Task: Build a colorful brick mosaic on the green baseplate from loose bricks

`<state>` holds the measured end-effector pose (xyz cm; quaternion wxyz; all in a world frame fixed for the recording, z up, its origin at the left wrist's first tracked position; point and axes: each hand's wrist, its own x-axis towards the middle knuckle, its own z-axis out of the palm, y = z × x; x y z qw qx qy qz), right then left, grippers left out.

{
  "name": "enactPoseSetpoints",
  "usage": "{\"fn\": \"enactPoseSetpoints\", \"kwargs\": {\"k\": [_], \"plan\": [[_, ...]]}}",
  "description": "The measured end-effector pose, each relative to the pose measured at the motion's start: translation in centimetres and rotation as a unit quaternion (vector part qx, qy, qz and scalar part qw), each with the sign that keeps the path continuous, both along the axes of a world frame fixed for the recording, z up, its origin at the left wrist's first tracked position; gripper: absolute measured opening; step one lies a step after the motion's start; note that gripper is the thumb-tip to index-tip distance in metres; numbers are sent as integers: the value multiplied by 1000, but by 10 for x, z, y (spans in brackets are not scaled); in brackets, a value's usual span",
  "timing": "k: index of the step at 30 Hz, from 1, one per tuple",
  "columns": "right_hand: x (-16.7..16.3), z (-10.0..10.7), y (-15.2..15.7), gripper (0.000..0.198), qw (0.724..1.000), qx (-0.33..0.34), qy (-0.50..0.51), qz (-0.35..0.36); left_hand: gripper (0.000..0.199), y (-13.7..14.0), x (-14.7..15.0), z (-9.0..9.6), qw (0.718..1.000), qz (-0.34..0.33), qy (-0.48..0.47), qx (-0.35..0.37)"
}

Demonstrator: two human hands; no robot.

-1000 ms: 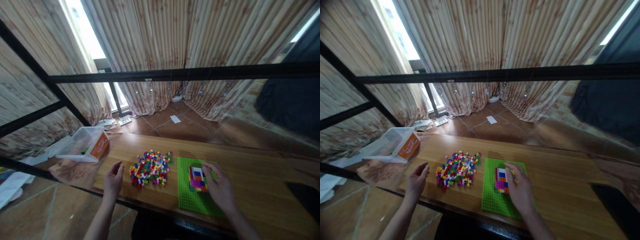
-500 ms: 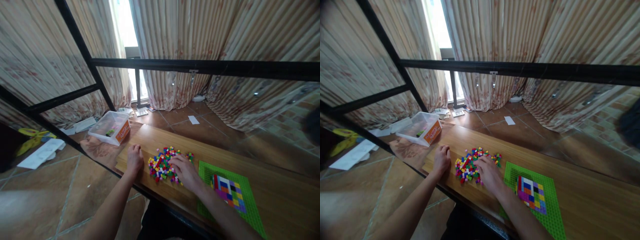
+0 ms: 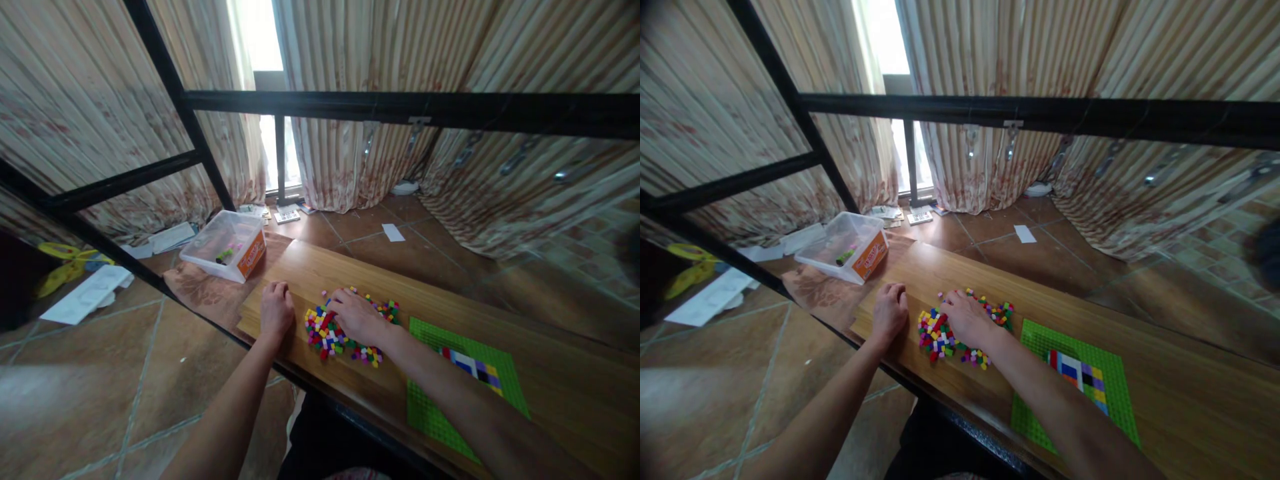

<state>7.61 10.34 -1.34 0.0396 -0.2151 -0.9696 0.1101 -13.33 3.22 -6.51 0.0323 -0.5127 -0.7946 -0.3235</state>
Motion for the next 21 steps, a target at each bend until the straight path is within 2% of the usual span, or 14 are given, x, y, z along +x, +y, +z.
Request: {"fn": "enactPoseSetpoints", "kwargs": {"k": [9,16,21], "plan": [[-10,10,1,14,999,13,-41,2,23,2,-2,1,1000,4,8,-6],[-4,12,-9,19,998,56,4,-29,25,4,-6,2,1000,6,25,-15],[0,7,-15,15,998,45,10,-50,26,4,-5,4,999,11,36,-20]]}}
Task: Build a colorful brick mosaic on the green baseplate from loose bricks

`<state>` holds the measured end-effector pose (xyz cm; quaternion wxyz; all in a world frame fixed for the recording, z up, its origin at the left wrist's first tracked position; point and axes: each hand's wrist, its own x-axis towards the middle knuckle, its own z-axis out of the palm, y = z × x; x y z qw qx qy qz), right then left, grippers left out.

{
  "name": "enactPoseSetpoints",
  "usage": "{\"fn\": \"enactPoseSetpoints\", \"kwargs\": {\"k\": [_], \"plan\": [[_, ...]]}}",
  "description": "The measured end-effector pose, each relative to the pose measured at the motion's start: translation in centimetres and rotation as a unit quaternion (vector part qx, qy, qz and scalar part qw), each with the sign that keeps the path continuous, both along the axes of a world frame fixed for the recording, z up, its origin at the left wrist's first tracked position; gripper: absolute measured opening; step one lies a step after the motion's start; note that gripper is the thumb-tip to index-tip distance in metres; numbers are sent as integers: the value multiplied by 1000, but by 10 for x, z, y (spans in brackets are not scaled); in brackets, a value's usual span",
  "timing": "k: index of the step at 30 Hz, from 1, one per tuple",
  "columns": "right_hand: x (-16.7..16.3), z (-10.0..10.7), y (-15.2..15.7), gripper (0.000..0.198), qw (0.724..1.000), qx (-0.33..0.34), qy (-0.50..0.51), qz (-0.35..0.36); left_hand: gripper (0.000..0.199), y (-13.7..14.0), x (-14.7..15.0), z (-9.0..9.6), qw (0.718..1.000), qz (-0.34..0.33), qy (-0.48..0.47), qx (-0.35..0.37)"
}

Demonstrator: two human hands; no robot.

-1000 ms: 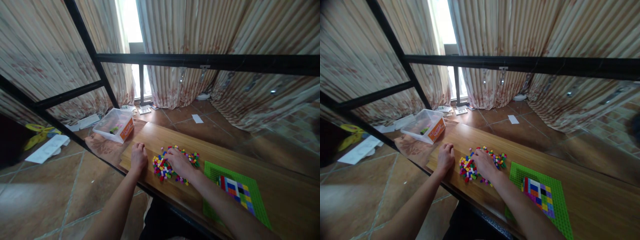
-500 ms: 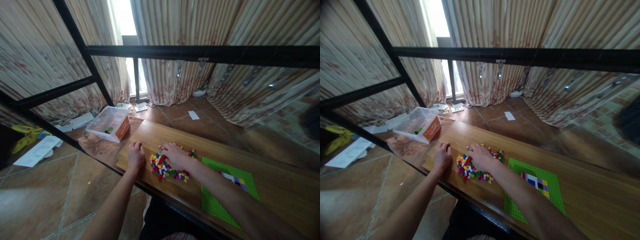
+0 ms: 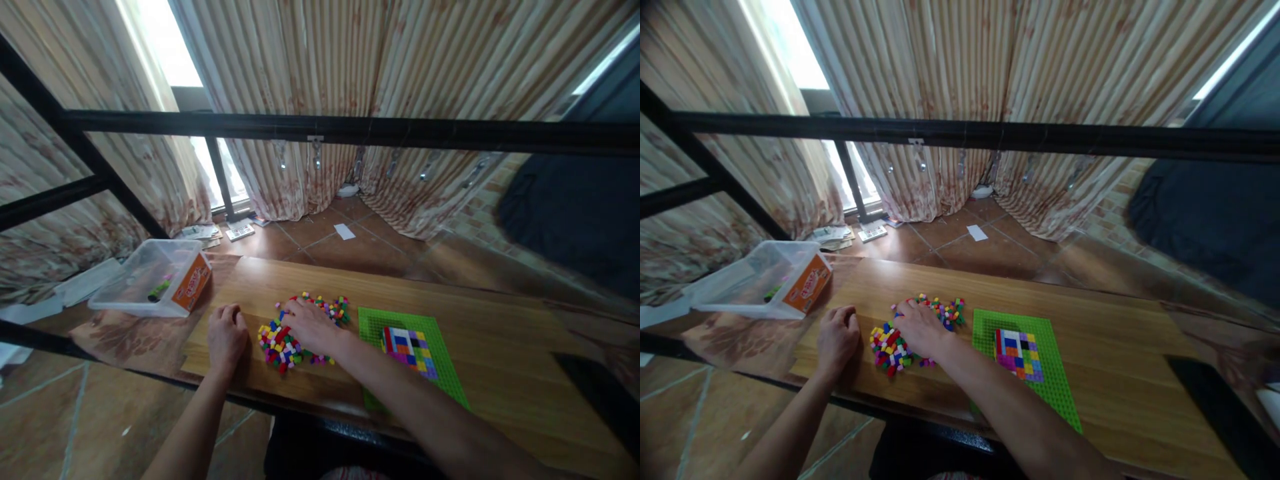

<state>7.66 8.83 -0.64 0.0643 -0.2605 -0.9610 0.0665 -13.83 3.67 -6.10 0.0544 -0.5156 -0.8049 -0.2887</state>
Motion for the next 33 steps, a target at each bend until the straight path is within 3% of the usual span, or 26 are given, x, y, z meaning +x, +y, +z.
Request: {"fn": "enactPoseSetpoints", "kwargs": {"k": [10,25,30,33], "plan": [[-5,-7,8,8,998,-65,20,7,24,-2,1,-1,1000,-8,-2,6],[-13,-4,6,9,999,-36,1,22,23,-2,3,-2,1000,-4,-29,8],[-8,8,1,2,998,-42,40,11,23,-3,3,-2,999,-6,-33,9],[9,21,-4,8,990,-95,101,-31,23,-3,3,-2,999,-8,-36,12]]}}
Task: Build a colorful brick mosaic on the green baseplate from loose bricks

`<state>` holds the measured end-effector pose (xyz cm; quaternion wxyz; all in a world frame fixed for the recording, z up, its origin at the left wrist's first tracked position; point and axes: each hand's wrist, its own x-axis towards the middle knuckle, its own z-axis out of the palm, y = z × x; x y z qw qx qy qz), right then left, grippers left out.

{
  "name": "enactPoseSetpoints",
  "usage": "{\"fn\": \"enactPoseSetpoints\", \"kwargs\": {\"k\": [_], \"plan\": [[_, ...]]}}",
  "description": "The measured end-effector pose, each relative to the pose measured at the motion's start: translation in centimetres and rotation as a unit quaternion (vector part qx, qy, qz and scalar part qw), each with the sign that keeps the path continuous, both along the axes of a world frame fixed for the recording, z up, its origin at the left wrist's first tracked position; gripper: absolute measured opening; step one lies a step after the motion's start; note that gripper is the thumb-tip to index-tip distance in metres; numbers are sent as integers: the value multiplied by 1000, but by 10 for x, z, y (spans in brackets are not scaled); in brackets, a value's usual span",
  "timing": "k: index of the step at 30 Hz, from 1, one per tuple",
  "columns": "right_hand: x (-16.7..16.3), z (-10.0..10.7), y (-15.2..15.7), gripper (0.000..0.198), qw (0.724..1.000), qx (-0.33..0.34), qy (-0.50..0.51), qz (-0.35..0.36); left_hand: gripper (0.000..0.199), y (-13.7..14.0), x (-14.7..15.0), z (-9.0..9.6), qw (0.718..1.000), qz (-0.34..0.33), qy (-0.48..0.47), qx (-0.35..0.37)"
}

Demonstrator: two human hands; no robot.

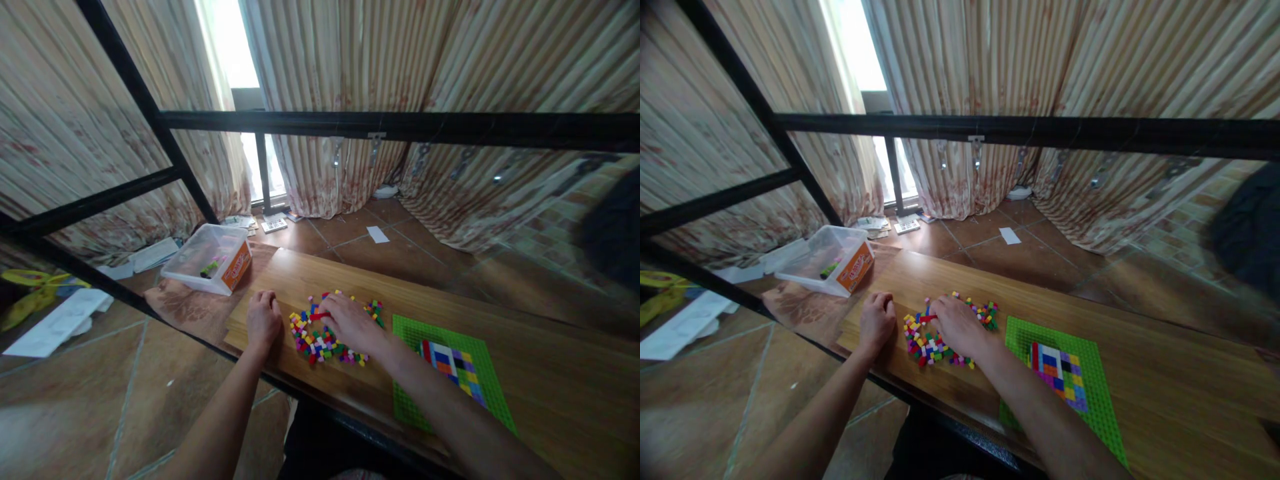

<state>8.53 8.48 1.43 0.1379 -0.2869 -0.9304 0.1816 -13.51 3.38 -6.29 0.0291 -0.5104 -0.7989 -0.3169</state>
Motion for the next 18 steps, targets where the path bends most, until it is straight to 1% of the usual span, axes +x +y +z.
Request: {"fn": "enactPoseSetpoints", "kwargs": {"k": [2,3,4,5,6,8,10,11,12,13,14,15,16,18], "plan": [[19,7,-3,15,995,-67,60,-43,23,0,0,0,1000,1,1,-1],[30,10,-4,17,987,-105,102,-72,22,0,0,0,1000,3,3,-1],[43,11,-6,21,972,-147,151,-102,22,0,-1,0,1000,4,4,-3],[57,13,-7,26,951,-203,194,-130,22,1,-1,-1,1000,6,6,-3],[72,13,-7,31,921,-251,247,-167,23,1,-2,-1,1000,6,8,-3],[105,12,-8,36,856,-318,334,-231,24,1,-3,-1,1000,2,16,-2],[139,10,-6,37,807,-345,382,-290,24,1,-4,-2,1000,-2,26,0],[155,8,-6,38,790,-348,395,-314,25,1,-5,-1,1000,-3,31,1],[170,7,-5,39,784,-350,396,-326,25,1,-5,-1,999,-3,33,1],[183,5,-5,40,784,-345,389,-340,25,2,-5,0,999,-2,34,-1],[195,3,-5,40,790,-332,375,-353,26,2,-5,1,999,-1,34,-5],[205,2,-5,40,803,-308,353,-367,27,2,-5,2,999,2,33,-9],[211,0,-6,38,822,-274,324,-379,28,3,-6,2,999,4,33,-15],[218,-2,-9,32,866,-191,247,-390,29,4,-7,4,999,2,38,-29]]}}
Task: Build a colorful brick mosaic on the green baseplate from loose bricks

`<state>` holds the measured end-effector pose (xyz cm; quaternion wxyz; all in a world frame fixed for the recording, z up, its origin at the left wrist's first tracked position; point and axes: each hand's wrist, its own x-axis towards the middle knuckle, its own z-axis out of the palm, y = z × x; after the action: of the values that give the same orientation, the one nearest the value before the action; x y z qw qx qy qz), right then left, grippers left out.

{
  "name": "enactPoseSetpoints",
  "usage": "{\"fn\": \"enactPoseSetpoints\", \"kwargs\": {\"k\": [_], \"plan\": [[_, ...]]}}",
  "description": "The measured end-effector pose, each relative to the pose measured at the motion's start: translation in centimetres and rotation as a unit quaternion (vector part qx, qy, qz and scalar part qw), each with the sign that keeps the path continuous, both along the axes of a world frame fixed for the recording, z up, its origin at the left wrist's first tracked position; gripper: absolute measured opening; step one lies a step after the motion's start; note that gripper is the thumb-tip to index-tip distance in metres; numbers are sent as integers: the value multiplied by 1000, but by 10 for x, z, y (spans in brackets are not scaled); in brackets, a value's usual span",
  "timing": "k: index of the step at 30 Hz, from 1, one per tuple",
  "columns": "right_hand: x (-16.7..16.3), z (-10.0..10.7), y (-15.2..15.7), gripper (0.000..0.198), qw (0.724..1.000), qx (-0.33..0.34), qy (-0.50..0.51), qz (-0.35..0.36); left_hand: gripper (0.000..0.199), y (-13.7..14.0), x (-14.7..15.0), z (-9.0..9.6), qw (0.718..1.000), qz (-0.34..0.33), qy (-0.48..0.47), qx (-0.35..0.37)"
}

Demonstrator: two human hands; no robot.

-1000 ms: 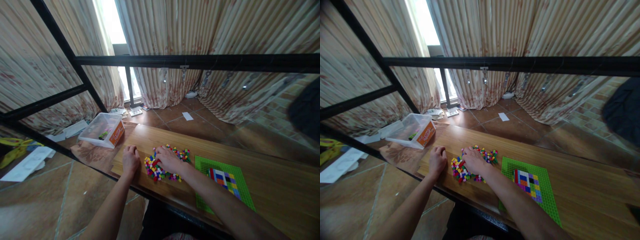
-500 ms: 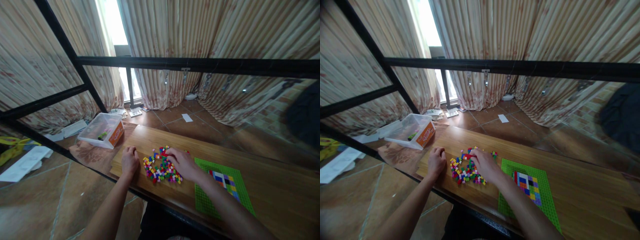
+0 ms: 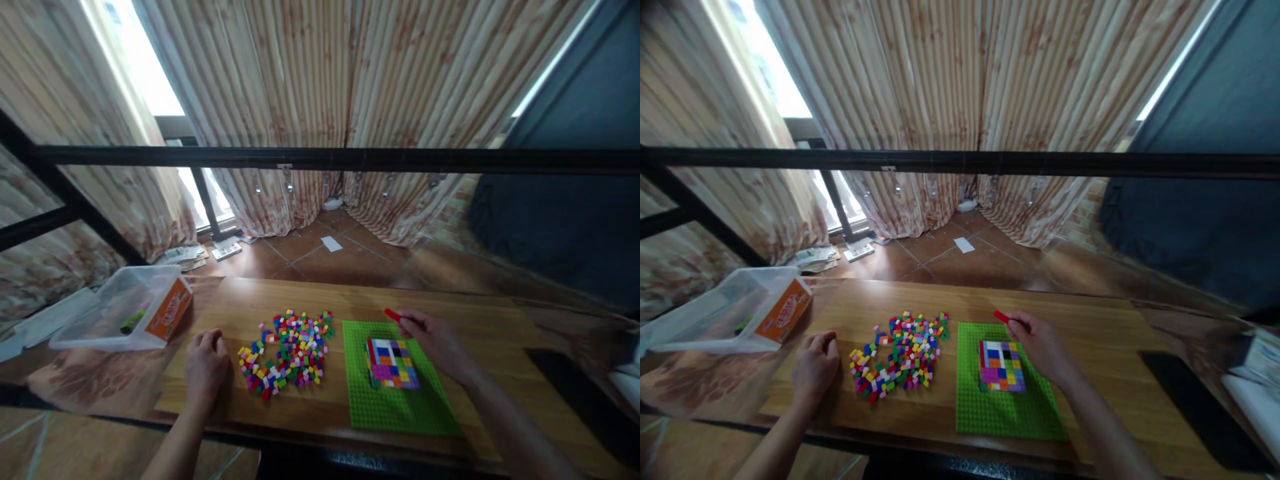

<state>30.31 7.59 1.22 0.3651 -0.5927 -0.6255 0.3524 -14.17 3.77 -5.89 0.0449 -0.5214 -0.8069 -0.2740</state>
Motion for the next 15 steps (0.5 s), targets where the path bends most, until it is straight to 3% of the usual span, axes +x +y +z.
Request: {"fn": "enactPoseSetpoints", "kwargs": {"k": [2,6,10,13,15], "plan": [[-2,-2,-3,27,994,38,-93,31,29,1,-1,1,1000,5,0,-8],[-15,-7,-7,26,977,71,-167,112,28,-1,-1,9,1000,22,-16,-10],[-21,-12,-9,24,964,68,-219,134,29,-1,27,29,998,15,-7,65],[-22,-12,-10,24,961,60,-234,134,29,3,79,44,986,-80,-63,132],[-22,-11,-10,26,961,56,-236,132,28,8,125,50,962,-196,-159,106]]}}
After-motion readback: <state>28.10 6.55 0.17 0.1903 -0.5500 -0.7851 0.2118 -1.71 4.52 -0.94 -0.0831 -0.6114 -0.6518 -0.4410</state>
